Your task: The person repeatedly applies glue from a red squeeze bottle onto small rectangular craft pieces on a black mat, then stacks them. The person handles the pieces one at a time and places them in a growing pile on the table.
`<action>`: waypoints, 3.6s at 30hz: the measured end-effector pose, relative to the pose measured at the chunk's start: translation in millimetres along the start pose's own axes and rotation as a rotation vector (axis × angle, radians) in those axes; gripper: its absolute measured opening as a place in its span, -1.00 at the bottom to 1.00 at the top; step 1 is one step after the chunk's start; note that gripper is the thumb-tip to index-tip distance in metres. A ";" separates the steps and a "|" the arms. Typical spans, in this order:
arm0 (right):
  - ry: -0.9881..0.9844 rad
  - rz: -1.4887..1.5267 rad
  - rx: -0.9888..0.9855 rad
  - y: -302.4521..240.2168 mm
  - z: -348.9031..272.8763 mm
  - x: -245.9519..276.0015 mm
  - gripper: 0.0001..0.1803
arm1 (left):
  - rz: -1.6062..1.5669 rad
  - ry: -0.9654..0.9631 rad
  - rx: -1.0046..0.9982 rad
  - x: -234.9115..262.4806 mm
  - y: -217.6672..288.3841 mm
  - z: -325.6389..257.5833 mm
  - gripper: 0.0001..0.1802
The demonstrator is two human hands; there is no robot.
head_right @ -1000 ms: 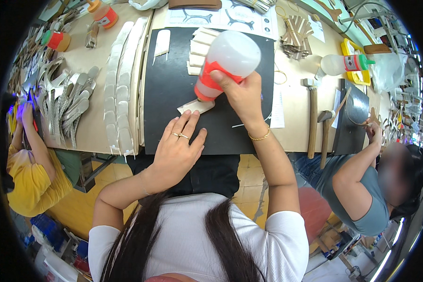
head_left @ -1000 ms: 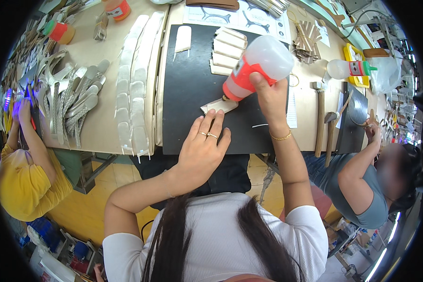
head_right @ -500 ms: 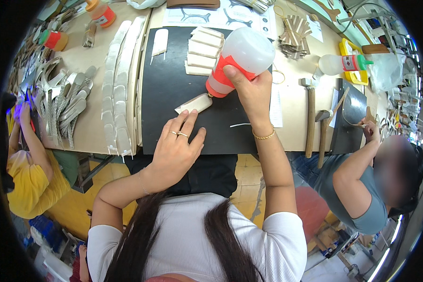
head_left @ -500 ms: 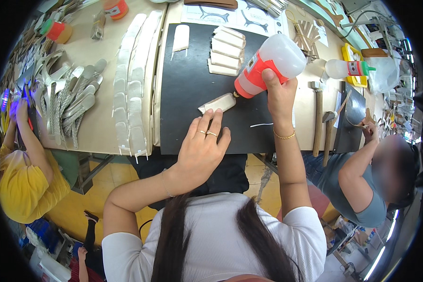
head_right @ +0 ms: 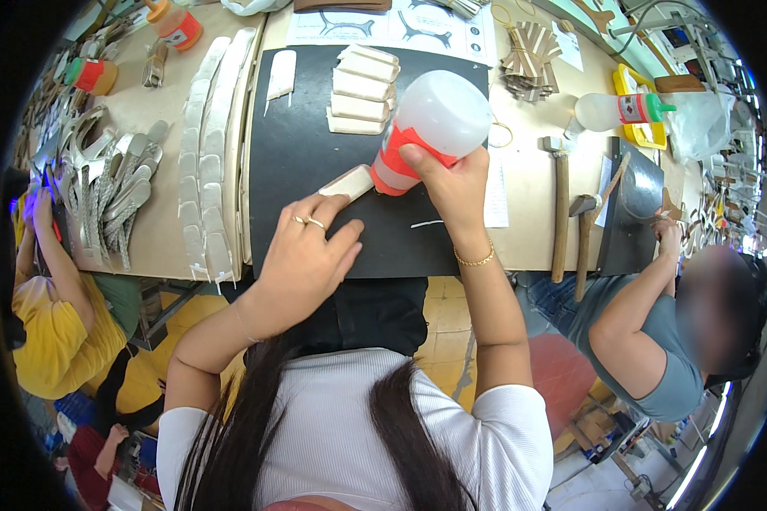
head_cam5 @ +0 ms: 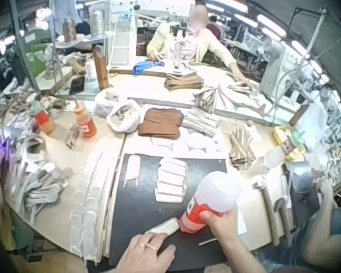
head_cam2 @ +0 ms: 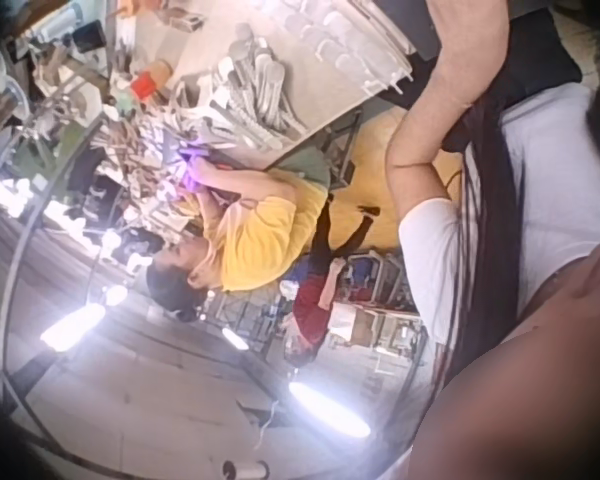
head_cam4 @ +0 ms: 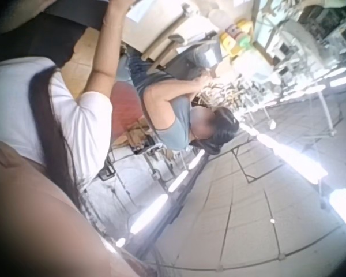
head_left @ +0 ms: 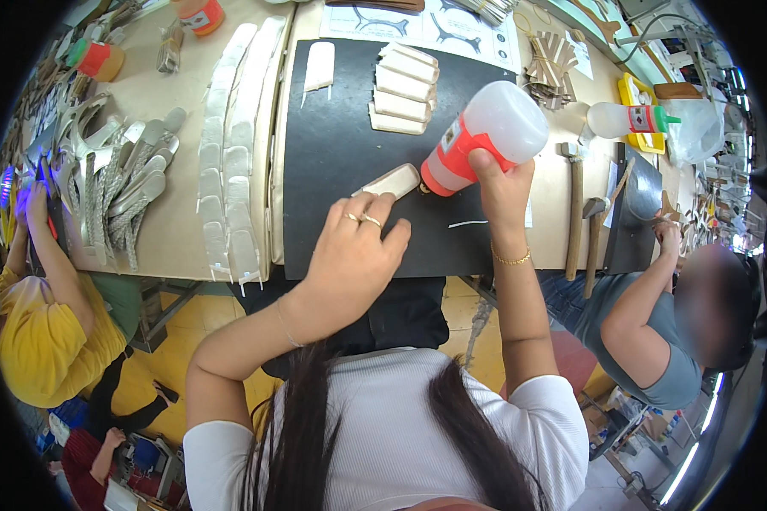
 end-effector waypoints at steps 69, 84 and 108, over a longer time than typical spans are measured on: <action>0.203 0.208 0.052 -2.8 -13.5 5.4 0.07 | -0.640 0.319 0.357 15.4 -92.5 76.5 -0.72; 0.238 0.210 0.013 0.5 -18.2 10.6 0.05 | -0.821 0.187 0.322 8.9 -82.2 87.7 -0.68; -0.065 -0.065 -0.016 -4.5 36.3 -15.0 -0.52 | 0.070 -0.050 0.071 -18.5 23.6 0.1 -0.51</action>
Point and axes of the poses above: each hand's wrist, its own z-axis towards the middle knuckle, its own x-axis out of the back of the hand, y = z × x, the point moved 1 cm from there along z, towards the middle knuckle, and after that the axes turned 14 degrees about -y, right-handed, at the moved point
